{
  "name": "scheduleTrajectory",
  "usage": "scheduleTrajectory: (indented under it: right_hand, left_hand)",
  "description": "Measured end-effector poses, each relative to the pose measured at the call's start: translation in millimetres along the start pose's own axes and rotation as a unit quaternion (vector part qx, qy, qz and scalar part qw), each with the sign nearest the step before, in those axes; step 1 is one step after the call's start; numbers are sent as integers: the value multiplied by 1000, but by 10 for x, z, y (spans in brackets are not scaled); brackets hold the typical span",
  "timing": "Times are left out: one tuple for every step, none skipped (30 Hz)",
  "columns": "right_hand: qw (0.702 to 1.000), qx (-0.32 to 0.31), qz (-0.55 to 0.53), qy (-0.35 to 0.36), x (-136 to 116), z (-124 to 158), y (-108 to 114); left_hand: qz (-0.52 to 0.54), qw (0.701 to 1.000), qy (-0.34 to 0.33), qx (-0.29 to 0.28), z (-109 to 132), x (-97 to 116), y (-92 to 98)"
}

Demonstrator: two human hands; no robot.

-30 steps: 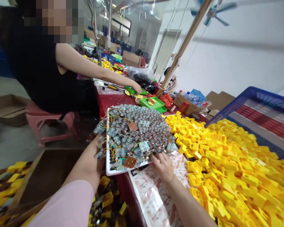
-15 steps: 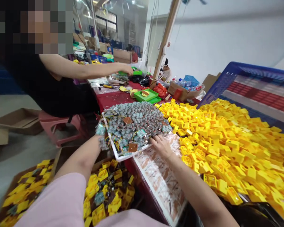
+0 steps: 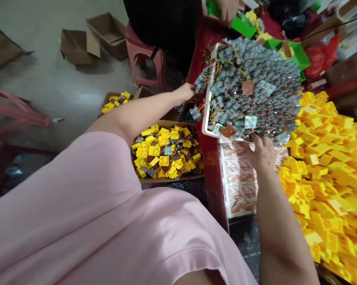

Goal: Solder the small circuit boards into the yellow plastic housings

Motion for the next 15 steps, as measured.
scheduleTrajectory:
  right_hand:
    - [1000, 2, 0, 6, 11, 26, 19]
    - [1000, 4, 0, 12, 24, 53, 35]
    - [1000, 5, 2, 16, 42, 83, 51]
    - [1000, 7, 5, 18, 63, 116, 65]
    - [1000, 8, 8, 18, 86, 152, 78]
    - [1000, 10, 12, 16, 108, 189, 90]
    - [1000, 12, 16, 13, 127, 227, 100]
    - [1000, 15, 19, 10, 140, 264, 110]
    - [1000, 18, 23, 6, 143, 302, 120]
    - [999, 22, 26, 1, 136, 342, 132]
    - [999, 26, 29, -4, 116, 387, 148]
    - [999, 33, 31, -9, 83, 439, 173]
    - [998, 42, 34, -16, 36, 502, 210]
    - [998, 53, 37, -24, -23, 577, 256]
    - [996, 70, 41, -35, -93, 666, 319]
  left_hand:
    - [1, 1000, 9, -5, 33, 3, 23]
    - [6, 1000, 16, -15, 80, 13, 26]
    - [14, 999, 18, -29, 140, 31, 9]
    - [21, 999, 15, -46, 206, 53, -25]
    - [27, 998, 12, -63, 272, 74, -70]
    - [29, 996, 10, -78, 333, 91, -120]
    - [28, 995, 10, -91, 384, 103, -169]
    - [24, 995, 11, -101, 420, 109, -213]
    - [21, 994, 12, -110, 444, 112, -246]
    - [18, 993, 12, -118, 455, 109, -260]
    - [15, 992, 12, -125, 456, 97, -248]
    - [9, 991, 13, -132, 453, 74, -206]
    - [-5, 991, 11, -135, 446, 36, -122]
    - [-39, 991, 5, -125, 439, -17, 14]
    - [-90, 990, -5, -104, 435, -85, 197]
Point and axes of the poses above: each hand's wrist, its own z-axis away from the middle knuckle, its own y-axis out of the back of the hand, x = y × z, the point moved 7 cm from there along -z, towards the middle knuckle, and after that the axes turned 3 degrees about -z, right-handed, at the moved point
